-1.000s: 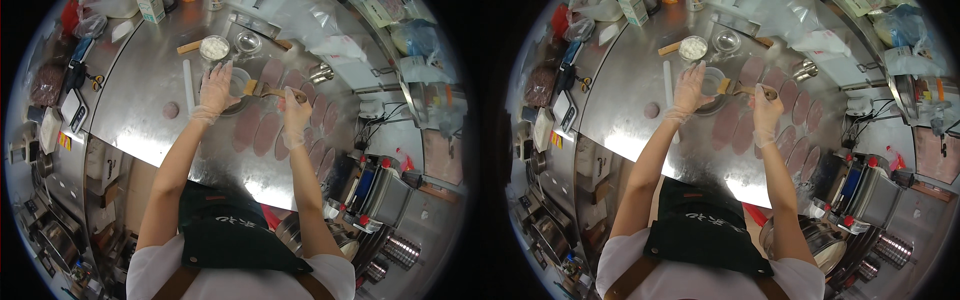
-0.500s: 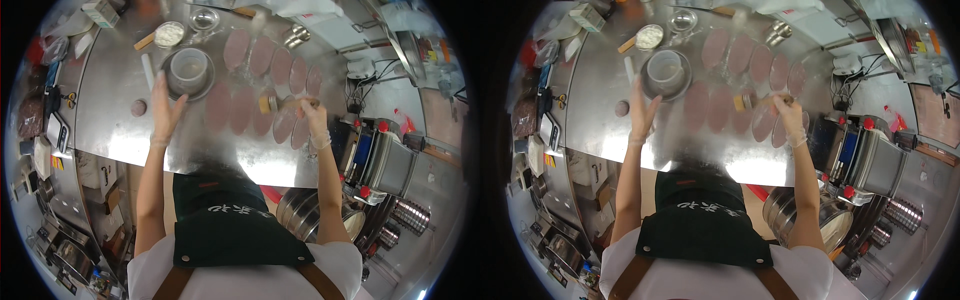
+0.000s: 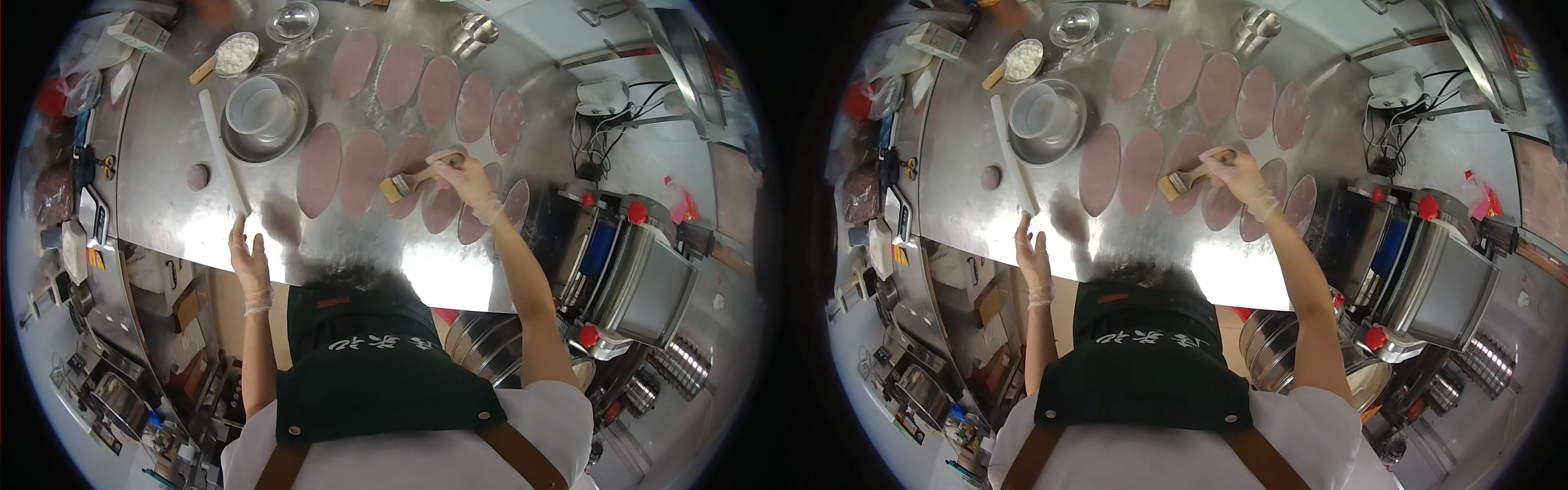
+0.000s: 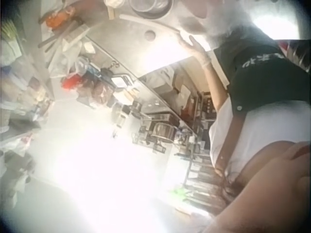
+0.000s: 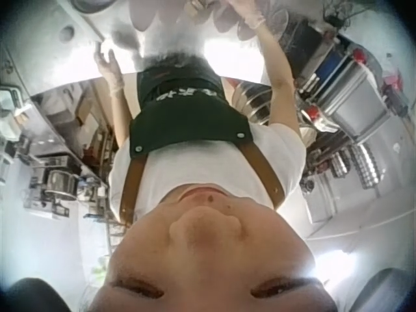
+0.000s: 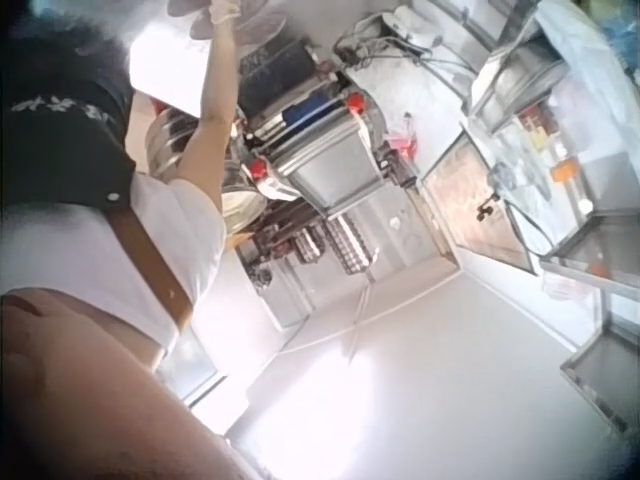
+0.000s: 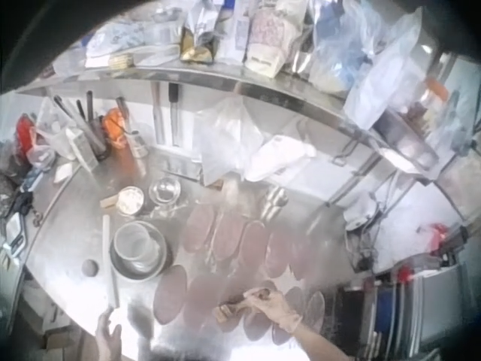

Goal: Preparing, rolling, and filling pieces of purple dough on a stainless steel work surface.

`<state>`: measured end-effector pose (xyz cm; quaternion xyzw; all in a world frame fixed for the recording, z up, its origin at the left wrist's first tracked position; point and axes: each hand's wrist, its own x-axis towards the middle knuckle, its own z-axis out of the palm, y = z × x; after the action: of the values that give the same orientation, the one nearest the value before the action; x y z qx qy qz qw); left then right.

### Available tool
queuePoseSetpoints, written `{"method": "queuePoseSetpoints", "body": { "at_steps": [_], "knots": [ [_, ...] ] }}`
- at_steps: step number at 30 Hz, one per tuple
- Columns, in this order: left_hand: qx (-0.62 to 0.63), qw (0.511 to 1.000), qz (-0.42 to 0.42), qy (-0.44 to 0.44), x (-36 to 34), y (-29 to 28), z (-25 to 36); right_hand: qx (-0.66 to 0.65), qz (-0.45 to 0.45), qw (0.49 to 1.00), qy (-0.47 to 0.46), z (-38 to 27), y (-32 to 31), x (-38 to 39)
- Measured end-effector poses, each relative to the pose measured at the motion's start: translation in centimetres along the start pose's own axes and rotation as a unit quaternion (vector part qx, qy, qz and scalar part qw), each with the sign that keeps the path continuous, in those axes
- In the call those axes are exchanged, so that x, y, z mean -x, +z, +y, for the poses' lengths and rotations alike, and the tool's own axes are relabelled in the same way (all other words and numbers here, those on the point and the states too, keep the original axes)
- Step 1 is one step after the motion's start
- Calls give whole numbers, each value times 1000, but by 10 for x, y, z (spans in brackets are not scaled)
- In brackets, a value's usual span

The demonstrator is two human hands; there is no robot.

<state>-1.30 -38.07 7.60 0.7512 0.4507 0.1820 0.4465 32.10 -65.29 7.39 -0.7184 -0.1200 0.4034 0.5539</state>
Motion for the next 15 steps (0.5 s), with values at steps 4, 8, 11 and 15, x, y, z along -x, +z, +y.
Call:
{"method": "queuePoseSetpoints", "body": {
  "at_steps": [4, 8, 11, 15],
  "knots": [
    [-9, 1000, -7, 26, 18, 17, 2, 50, 148, 987, -30, -5, -29, -25],
    [-13, 1000, -15, 13, 31, 28, 7, 7, 109, 993, -46, -7, -21, 7],
    [-6, 1000, -28, 0, 34, 39, 11, 64, 6, 998, 17, -2, -23, 21],
    [-8, 999, -39, 31, 36, 45, 17, 10, 205, 975, -89, -7, -70, -4]
  ]
}}
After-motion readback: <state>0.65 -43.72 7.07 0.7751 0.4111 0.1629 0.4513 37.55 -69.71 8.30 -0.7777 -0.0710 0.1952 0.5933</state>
